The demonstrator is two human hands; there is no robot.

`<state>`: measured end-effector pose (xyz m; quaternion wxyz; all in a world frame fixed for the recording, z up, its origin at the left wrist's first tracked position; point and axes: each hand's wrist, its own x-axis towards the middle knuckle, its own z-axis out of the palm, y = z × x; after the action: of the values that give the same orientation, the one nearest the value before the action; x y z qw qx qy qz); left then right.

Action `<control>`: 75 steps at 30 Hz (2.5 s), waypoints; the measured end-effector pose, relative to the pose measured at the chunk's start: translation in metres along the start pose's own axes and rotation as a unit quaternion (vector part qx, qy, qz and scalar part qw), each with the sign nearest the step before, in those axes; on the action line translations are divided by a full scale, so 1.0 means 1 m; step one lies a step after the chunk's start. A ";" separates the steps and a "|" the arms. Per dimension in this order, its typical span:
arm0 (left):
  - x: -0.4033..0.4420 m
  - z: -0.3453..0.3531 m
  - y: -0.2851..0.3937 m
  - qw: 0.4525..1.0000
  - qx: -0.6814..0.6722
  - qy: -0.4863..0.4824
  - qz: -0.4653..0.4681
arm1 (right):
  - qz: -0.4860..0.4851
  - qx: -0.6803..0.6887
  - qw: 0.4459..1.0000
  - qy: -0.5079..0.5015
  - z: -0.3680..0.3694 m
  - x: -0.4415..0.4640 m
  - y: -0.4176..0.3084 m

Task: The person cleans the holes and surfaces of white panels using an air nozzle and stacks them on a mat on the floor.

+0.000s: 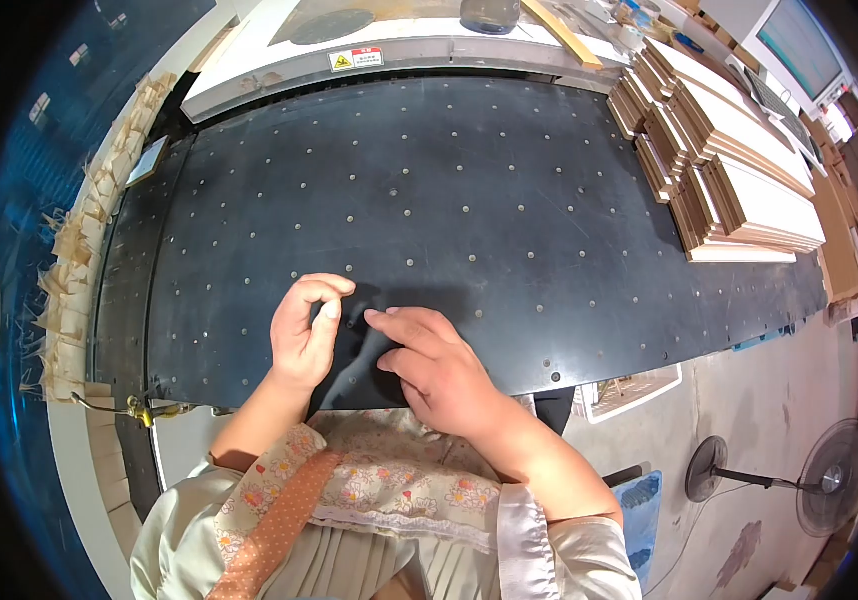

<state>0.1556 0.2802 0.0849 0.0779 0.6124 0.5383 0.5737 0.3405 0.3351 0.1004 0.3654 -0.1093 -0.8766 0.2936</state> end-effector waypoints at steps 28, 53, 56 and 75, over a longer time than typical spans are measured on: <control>0.014 -0.001 0.022 0.937 0.207 -0.123 0.252 | 0.050 -0.064 0.997 -0.020 -0.006 0.005 -0.012; -0.009 -0.008 -0.020 0.989 0.128 -0.071 0.025 | 0.090 -0.028 0.991 -0.091 0.007 0.004 -0.006; -0.017 -0.003 -0.042 0.990 0.132 -0.035 -0.026 | 0.089 -0.018 0.990 -0.104 0.019 0.005 0.004; -0.009 0.000 -0.060 0.977 0.046 -0.048 -0.204 | 0.199 0.229 0.952 -0.044 0.065 0.055 0.108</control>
<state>0.1234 0.2979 0.0363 0.1903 0.5195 0.6732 0.4905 0.2526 0.4159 0.0315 0.2760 -0.1816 -0.7615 0.5576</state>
